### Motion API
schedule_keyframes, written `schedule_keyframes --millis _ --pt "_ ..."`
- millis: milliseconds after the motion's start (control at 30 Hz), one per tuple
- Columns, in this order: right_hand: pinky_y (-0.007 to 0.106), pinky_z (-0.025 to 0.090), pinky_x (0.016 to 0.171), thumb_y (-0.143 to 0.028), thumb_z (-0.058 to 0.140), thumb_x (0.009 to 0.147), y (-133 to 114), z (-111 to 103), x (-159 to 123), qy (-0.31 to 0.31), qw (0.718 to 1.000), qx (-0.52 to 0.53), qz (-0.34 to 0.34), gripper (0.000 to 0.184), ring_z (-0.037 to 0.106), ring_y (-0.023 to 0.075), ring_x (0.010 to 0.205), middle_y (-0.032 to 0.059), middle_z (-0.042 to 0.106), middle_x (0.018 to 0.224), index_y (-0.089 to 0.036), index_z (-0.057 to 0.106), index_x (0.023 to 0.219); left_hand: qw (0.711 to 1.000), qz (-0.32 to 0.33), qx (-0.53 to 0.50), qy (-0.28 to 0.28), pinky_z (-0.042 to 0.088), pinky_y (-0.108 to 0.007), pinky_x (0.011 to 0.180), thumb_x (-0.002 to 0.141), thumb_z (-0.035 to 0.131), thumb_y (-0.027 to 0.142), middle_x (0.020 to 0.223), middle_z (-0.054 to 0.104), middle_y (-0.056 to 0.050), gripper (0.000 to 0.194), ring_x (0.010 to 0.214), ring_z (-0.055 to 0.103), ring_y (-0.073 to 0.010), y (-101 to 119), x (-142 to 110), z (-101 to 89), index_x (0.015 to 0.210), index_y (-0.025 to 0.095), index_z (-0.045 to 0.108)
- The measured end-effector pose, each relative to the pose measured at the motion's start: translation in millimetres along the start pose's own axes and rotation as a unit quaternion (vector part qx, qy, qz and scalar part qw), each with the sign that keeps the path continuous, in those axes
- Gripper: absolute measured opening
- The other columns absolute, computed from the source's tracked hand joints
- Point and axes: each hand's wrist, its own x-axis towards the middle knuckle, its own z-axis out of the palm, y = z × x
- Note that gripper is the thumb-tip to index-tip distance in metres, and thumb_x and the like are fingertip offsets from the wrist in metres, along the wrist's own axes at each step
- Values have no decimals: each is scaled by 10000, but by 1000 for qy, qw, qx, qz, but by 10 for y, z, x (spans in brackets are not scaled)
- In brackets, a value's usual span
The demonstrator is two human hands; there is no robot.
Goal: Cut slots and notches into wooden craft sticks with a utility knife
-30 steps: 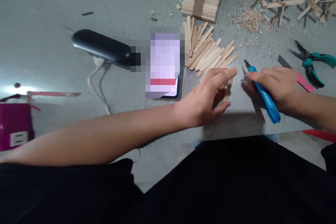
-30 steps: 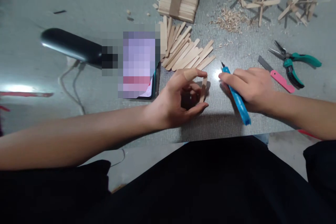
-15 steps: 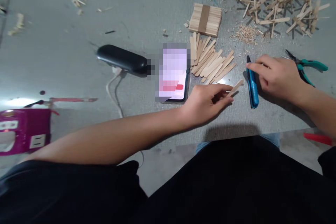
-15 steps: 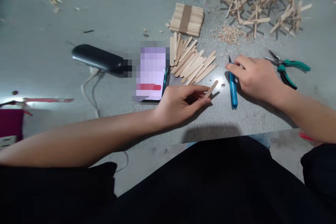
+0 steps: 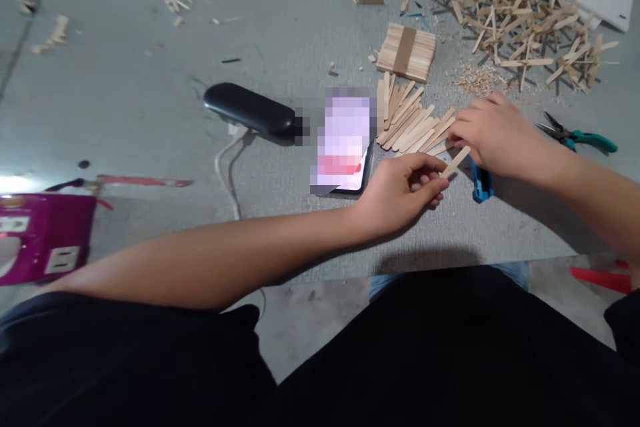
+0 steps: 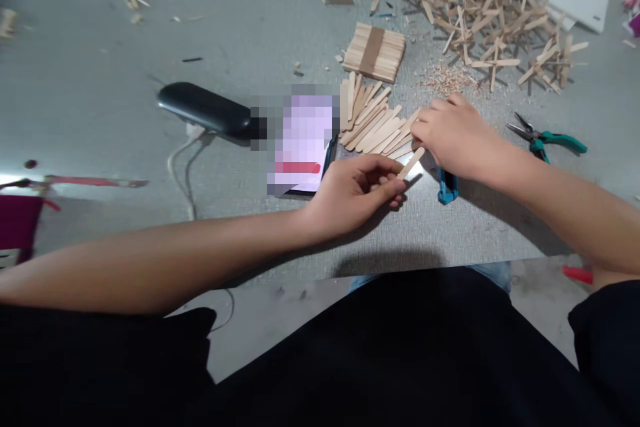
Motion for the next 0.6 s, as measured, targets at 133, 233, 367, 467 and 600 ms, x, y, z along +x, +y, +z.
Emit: schedule_keyframes --millis 133,233,367,467,600 --pt "447 474 922 -79 620 951 -33 -58 45 -37 999 -26 -1 144 671 293 1046 97 779 1001 -198 701 941 1000 -8 27 -13 559 -187 530 1001 763 280 692 725 -28 159 562 682 -101 62 -8 -3 937 145 709" --pt "456 476 887 -123 639 924 60 -95 -2 -16 1000 2 6 94 689 305 982 102 773 957 -212 664 907 999 -1 41 -16 514 -174 495 1024 736 297 672 700 -15 183 522 629 -81 85 -21 -7 930 142 711" --pt "395 451 685 -175 714 866 195 -221 -291 100 988 109 50 123 628 216 700 28 713 789 -244 637 933 998 11 59 1 487 -177 489 1035 718 286 658 668 1 158 531 609 -84 63 -17 -20 1023 130 746" --pt "345 478 601 -143 717 899 104 -276 -556 247 948 194 44 157 603 164 632 -8 669 765 -259 617 934 998 1 58 11 530 -200 518 1035 699 267 674 679 -5 166 557 654 -105 46 -5 -30 1077 123 771" --pt "355 606 638 -100 759 928 -198 -260 -777 341 918 191 -62 223 685 197 714 38 747 870 -252 710 1084 998 -10 63 20 498 -195 487 1028 701 254 621 666 6 164 515 625 -98 77 -12 -37 1051 115 785"
